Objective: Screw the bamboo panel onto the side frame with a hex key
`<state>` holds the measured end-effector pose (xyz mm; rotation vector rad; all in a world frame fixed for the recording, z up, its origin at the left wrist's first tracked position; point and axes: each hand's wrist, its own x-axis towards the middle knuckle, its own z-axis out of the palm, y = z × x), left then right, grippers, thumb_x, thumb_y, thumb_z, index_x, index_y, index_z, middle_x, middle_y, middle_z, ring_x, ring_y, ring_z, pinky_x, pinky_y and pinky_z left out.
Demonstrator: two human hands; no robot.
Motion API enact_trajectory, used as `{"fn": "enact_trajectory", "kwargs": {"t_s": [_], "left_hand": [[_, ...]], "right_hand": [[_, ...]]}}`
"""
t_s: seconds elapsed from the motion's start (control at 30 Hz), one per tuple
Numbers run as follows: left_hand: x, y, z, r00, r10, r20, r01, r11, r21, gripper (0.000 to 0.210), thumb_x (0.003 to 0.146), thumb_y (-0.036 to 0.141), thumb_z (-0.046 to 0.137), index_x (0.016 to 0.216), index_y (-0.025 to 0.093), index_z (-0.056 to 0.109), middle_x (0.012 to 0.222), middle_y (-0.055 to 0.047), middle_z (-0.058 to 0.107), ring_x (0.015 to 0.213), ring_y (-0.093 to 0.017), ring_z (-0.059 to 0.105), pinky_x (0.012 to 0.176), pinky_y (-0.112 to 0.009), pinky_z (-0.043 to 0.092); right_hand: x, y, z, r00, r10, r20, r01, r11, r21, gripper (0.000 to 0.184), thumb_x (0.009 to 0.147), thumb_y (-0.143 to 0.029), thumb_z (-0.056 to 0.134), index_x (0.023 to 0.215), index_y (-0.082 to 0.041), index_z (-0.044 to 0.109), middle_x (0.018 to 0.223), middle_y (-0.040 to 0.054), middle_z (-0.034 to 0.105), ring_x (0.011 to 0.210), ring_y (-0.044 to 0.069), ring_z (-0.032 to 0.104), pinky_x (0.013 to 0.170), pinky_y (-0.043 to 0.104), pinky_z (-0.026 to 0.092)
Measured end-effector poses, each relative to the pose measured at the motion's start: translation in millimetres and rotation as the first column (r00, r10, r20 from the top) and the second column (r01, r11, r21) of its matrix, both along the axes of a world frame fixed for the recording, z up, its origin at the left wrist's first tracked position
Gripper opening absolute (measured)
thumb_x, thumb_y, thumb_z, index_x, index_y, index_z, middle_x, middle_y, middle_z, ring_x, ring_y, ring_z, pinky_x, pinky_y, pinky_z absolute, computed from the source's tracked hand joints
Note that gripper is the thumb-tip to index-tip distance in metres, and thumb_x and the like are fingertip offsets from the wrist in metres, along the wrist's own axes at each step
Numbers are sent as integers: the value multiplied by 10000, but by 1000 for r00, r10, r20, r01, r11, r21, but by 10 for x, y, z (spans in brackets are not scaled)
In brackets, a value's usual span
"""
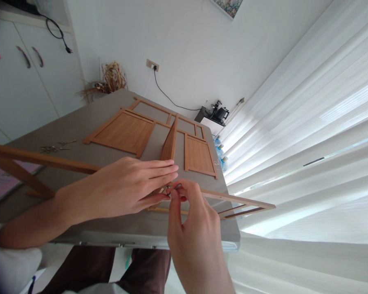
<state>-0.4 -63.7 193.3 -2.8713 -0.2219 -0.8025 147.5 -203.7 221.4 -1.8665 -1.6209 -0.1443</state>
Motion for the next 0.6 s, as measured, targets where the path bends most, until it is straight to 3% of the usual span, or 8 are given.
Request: {"fn": "enact_trajectory", "kwargs": {"t_s": [0.1,0.23,0.37,0.6], "left_hand": [[9,1,13,1000,-6,-1,6,1000,-17,437,1118,411,419,1365,132,647,1453,-61,662,1392,-183,574,876,-335,591],[17,12,8,1000,-8,10,8,1000,-13,416,1107,396,461,1369,131,645,1464,-71,653,1399,-186,569,867,-322,586],[15,8,3,1000,-1,29,2,1000,-12,427,1106,417,465,1357,131,659,1457,-74,659,1388,-178,579,856,-319,585],[24,-9,-11,999,11,47,-11,1000,-9,427,1107,420,454,1344,138,669,1448,-38,668,1377,-163,589,857,-352,594]], "right_hand": [[-6,-8,-1,999,14,32,-14,1000,1,76,1031,-284,539,1014,-304,611,867,-59,749,701,109,735,577,186,524],[40,-32,-72,978,9,-210,-14,1000,-21,72,1023,-352,578,1040,-300,626,931,-22,774,818,134,768,646,198,584],[106,-63,-215,899,-4,-438,12,1000,15,127,998,-387,640,1075,-286,651,1038,24,784,921,159,770,805,262,630],[100,-96,-351,753,13,-658,49,996,76,172,947,-407,725,1019,-253,696,1019,47,802,861,161,779,780,251,643]]}}
